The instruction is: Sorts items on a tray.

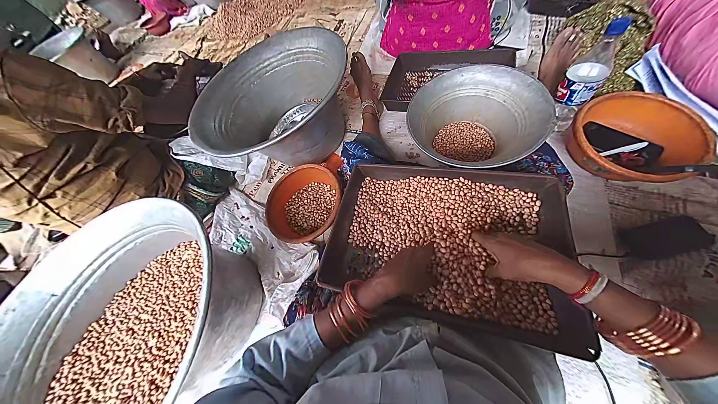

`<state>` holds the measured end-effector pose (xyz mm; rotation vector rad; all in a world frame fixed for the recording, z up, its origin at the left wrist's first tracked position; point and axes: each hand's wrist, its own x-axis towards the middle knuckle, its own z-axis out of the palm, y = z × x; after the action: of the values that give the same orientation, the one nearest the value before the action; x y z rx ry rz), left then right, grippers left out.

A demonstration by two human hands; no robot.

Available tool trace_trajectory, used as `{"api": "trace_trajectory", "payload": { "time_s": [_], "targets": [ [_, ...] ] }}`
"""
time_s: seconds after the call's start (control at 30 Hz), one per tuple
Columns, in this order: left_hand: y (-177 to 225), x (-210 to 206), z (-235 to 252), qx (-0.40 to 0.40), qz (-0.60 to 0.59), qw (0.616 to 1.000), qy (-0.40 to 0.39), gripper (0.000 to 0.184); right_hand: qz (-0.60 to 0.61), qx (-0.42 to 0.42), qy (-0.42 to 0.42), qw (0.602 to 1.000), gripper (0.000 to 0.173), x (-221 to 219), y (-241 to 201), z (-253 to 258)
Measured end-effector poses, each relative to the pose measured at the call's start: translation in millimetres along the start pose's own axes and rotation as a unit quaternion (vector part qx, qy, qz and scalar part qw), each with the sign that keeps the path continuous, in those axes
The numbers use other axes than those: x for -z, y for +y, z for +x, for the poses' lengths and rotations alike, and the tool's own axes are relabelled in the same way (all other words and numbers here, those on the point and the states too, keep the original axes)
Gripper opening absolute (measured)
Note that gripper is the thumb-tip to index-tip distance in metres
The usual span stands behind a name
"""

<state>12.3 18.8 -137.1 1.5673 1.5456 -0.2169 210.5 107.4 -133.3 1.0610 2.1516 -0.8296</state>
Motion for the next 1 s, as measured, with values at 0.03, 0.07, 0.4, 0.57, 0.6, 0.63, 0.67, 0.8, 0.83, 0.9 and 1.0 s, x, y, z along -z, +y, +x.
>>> {"api": "trace_trajectory", "payload": {
  "time_s": [0.03, 0.07, 0.4, 0.57, 0.6, 0.63, 0.67, 0.8, 0.83, 0.9, 1.0],
  "targets": [
    [7, -1, 3, -0.027, -0.027, 0.999, 0.003, 0.071, 0.017, 0.007, -0.006, 1.000, 0.071, 1, -1, 0],
    [12, -1, 5, -0.066, -0.062, 0.996, 0.010, 0.074, 0.032, 0.011, -0.008, 0.999, 0.066, 1, 0, -1],
    [-7, 61, 31, -0.117, 0.045, 0.932, 0.340, 0.010, 0.340, 0.210, 0.078, 0.913, 0.022, 14, 31, -19],
    [-28, 53, 61, -0.031, 0.106, 0.939, 0.326, 0.017, 0.329, 0.193, 0.238, 0.893, 0.017, 19, 42, -18],
    [-30, 50, 67, -0.034, 0.109, 0.940, 0.321, 0.016, 0.310, 0.190, 0.269, 0.892, 0.017, 19, 45, -16],
    [-32, 49, 70, -0.038, 0.100, 0.944, 0.312, 0.016, 0.291, 0.191, 0.291, 0.891, 0.017, 18, 48, -14],
    [-33, 50, 71, -0.043, 0.079, 0.948, 0.306, 0.015, 0.276, 0.192, 0.305, 0.891, 0.017, 18, 49, -13],
    [-36, 58, 59, -0.075, -0.136, 0.946, 0.283, 0.013, 0.223, 0.179, 0.335, 0.898, 0.016, 16, 49, -11],
    [-38, 58, 53, -0.085, -0.192, 0.941, 0.267, 0.014, 0.206, 0.170, 0.337, 0.903, 0.016, 16, 49, -11],
    [-35, 57, 47, -0.091, -0.222, 0.932, 0.272, 0.019, 0.173, 0.143, 0.345, 0.911, 0.016, 16, 49, -11],
    [-23, 51, 58, -0.125, -0.119, 0.926, 0.336, 0.016, 0.128, 0.111, 0.377, 0.911, 0.016, 16, 49, -9]
  ]
}}
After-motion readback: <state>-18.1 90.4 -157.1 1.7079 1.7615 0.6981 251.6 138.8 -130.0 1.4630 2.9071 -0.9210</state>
